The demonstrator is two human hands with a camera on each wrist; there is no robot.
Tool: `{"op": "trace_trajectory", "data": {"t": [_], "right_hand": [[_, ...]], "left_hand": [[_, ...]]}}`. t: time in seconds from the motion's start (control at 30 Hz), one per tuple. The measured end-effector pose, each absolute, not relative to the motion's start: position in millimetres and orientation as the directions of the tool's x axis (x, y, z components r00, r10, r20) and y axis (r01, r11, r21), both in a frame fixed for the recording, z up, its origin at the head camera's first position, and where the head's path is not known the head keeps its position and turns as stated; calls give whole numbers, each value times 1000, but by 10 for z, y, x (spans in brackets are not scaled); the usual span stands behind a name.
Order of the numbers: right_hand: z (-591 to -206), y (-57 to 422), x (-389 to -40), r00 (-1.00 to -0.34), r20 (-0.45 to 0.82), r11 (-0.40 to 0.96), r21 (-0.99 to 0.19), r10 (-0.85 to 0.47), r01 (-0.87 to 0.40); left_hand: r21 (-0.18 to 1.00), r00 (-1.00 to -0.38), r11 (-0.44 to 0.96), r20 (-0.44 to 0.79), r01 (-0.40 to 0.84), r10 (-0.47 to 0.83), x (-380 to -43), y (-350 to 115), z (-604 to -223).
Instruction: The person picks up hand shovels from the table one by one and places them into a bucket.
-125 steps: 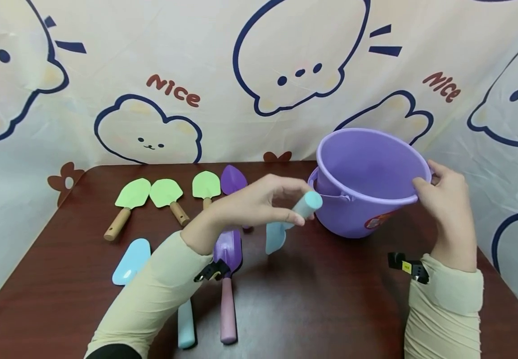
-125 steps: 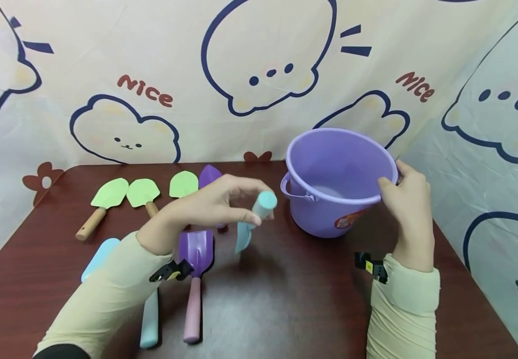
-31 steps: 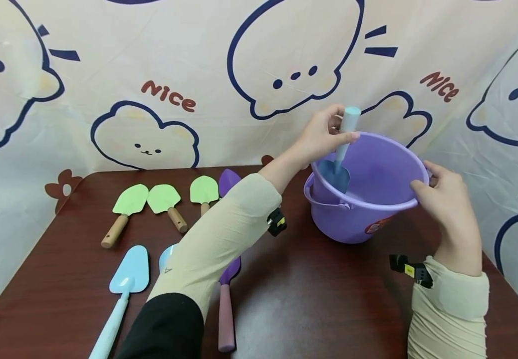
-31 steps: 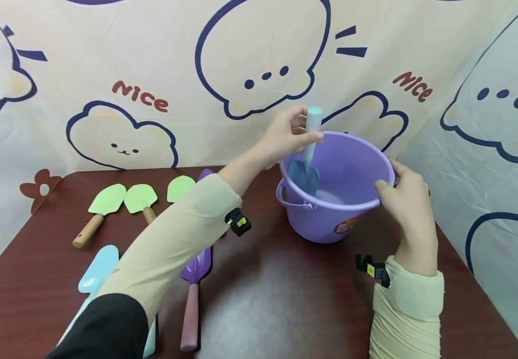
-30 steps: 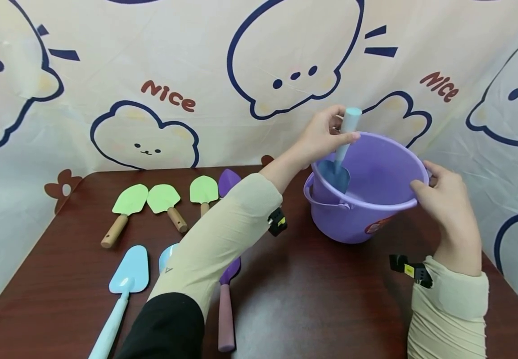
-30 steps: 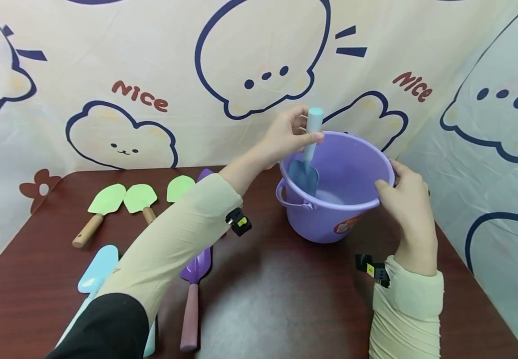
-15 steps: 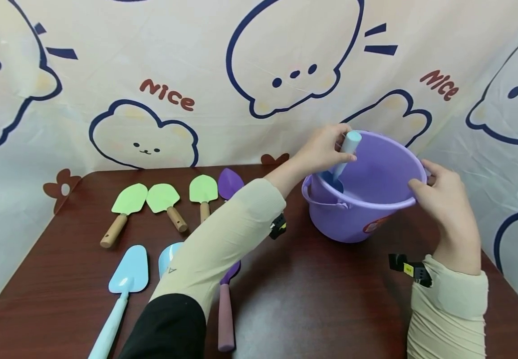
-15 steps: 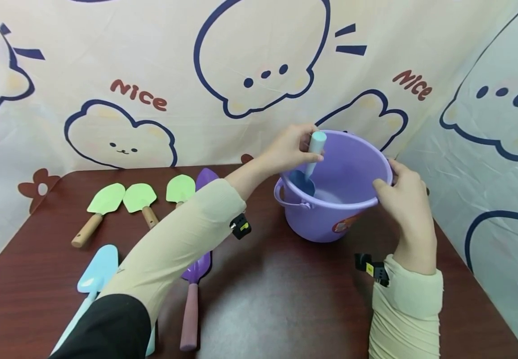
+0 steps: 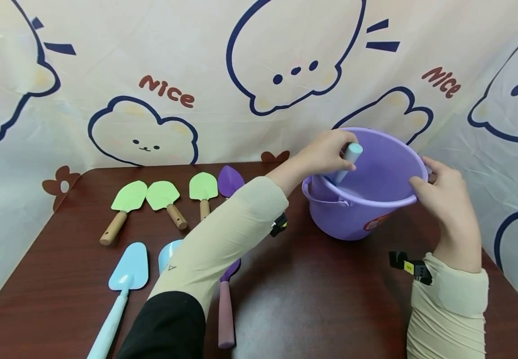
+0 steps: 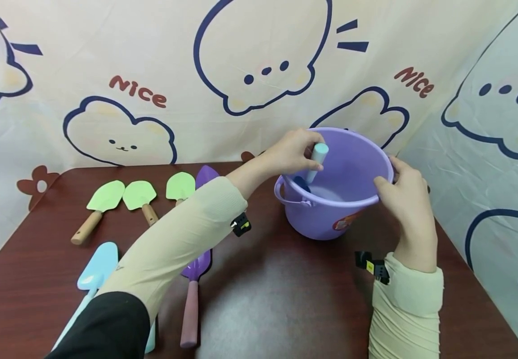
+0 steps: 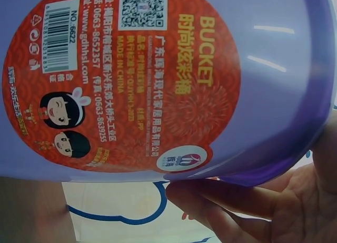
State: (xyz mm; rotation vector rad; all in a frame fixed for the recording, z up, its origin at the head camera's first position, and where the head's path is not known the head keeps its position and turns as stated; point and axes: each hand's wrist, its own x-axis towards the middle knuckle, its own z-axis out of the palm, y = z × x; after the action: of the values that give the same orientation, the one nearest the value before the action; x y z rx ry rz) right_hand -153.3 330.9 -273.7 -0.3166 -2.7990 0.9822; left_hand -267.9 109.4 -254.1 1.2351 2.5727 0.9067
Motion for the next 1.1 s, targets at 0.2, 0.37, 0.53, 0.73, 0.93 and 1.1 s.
{"op": "trace_trajectory", "data": {"t": [0.2, 0.37, 0.53, 0.73, 0.93, 1.1], "right_hand": [[-2748, 3307, -1543, -964, 83, 765, -628, 251, 145], [-2757, 3301, -1544, -965, 87, 768, -625, 246, 139], [-2758, 3304, -1544, -965, 83, 765, -627, 249, 144], [-2751, 3308, -1533, -967, 66, 754, -640, 246, 148], [-2749, 3323, -1533, -969, 56, 748, -647, 239, 147], [-2757, 3325, -1536, -970, 58, 740, -657, 237, 142]], "left_hand": [[577, -636, 470, 115, 668, 763, -2680, 1099, -2552], [555, -579, 437, 102, 708, 809, -2662, 1116, -2547], [548, -480, 374, 58, 748, 875, -2602, 1168, -2526], [505, -396, 339, 7, 794, 918, -2510, 1243, -2517], [530, -318, 286, -32, 799, 948, -2440, 1288, -2532], [545, -301, 284, -60, 789, 952, -2424, 1316, -2528]]}}
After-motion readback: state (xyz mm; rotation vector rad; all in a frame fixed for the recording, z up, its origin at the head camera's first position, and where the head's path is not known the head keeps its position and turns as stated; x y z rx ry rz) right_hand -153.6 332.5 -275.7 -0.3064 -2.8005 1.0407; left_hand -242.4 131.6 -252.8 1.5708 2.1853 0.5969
